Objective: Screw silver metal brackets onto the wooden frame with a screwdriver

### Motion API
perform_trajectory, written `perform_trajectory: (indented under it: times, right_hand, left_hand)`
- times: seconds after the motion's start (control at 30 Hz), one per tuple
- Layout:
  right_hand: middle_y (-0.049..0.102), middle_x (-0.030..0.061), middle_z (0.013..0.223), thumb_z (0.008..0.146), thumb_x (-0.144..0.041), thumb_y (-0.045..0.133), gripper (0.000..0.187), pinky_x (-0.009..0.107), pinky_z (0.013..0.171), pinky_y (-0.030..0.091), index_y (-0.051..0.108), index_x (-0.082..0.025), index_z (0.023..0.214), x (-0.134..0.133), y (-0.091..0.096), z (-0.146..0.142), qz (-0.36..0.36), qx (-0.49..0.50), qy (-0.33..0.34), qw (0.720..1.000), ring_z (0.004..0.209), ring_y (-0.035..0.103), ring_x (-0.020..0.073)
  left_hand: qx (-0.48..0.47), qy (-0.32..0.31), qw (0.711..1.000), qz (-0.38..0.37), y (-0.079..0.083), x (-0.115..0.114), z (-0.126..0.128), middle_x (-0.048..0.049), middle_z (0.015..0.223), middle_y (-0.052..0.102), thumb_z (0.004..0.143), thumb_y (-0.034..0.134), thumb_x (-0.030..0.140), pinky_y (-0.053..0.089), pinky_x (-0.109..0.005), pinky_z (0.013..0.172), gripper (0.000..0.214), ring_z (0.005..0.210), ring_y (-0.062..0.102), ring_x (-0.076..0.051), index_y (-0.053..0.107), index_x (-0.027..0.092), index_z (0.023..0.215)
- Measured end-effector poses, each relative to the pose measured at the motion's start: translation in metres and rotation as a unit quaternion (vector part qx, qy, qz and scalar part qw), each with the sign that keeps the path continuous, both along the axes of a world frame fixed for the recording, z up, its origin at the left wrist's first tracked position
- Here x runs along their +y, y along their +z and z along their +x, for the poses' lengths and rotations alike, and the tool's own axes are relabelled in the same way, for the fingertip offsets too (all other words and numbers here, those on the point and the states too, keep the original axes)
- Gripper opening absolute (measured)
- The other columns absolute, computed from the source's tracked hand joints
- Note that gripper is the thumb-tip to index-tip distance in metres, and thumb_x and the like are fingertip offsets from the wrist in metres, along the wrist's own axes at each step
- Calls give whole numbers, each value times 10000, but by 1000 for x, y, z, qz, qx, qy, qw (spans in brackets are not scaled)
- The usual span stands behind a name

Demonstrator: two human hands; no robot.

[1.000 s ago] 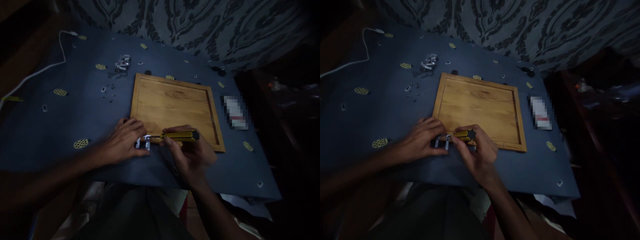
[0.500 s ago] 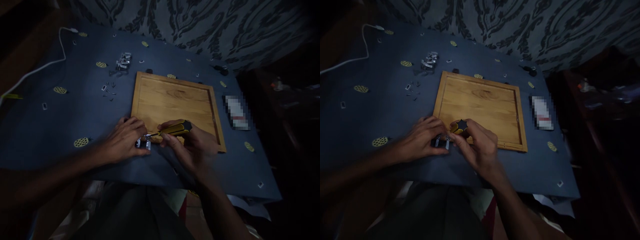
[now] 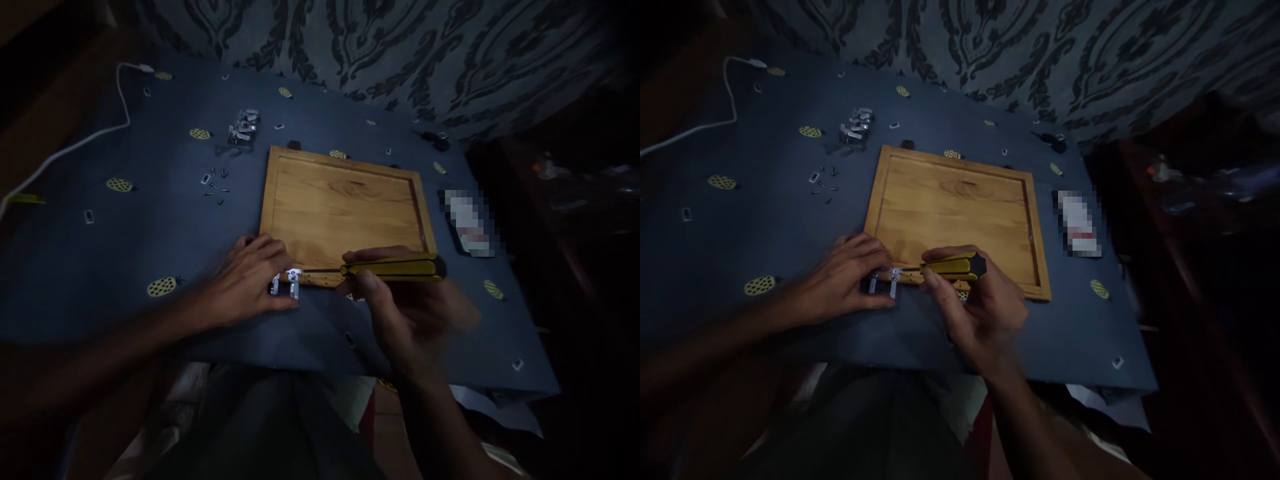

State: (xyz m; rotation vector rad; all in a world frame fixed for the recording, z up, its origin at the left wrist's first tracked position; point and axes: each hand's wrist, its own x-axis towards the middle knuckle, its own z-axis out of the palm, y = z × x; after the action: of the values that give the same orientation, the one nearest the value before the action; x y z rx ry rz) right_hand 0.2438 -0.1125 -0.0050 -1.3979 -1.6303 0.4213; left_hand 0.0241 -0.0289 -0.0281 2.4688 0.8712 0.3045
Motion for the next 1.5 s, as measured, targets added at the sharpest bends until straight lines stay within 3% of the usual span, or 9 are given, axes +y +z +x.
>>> perform_trajectory:
  times: [0.23,0.47,0.77,0.97,1.2,1.37,1.5]
  right_hand:
    - [786,25,962,1002,-290,673,64,301,602,597,711,-247,1031,1,-8,-4,-10,41,-4,999,660,738,156]
    - [781,26,994,990,-217,678,98,274,611,581,692,-234,895,4,-5,-10,2,69,10,998,851,786,180]
    - [791,31,934,1001,-284,675,68,305,656,608,702,-231,967,9,-12,-13,-6,58,20,998,752,757,171]
    - [796,12,900,1003,-267,676,58,293,686,609,711,-229,1030,17,4,-10,10,-8,71,997,677,740,152]
    - [761,25,855,1028,-275,633,242,245,638,566,659,-226,793,33,24,0,17,-131,171,976,761,744,159]
    - [755,26,858,1041,-273,610,141,260,656,562,700,-219,946,37,23,4,0,-110,192,975,770,746,164]
    - [762,24,871,1018,-284,656,144,261,627,555,700,-219,896,32,21,0,-3,-65,173,983,739,741,158]
  left_hand:
    - [9,3,1000,-4,2,0,1,-47,1094,698,864,834,450,400,-412,924,350,1085,606,-274,672,195,1043]
    - [10,-1,1000,15,-2,1,1,-60,1092,700,868,822,483,418,-411,925,370,1072,608,-279,659,197,1036]
    - [24,4,1000,-9,3,0,3,-59,1097,696,851,851,455,394,-412,943,381,1087,598,-285,672,177,1039]
    - [28,4,1000,-9,3,0,2,-52,1100,693,853,850,460,391,-400,920,383,1092,591,-282,681,190,1066]
    - [25,5,1000,-12,2,0,3,-52,1069,683,856,844,473,388,-413,936,400,1082,591,-284,689,170,1067]
    - [13,3,1000,-11,0,0,2,-58,1096,688,849,851,468,387,-412,956,418,1105,589,-289,688,167,1090]
    - [9,5,1000,-9,-2,0,2,-49,1115,696,853,849,458,391,-414,950,395,1115,591,-286,688,182,1084]
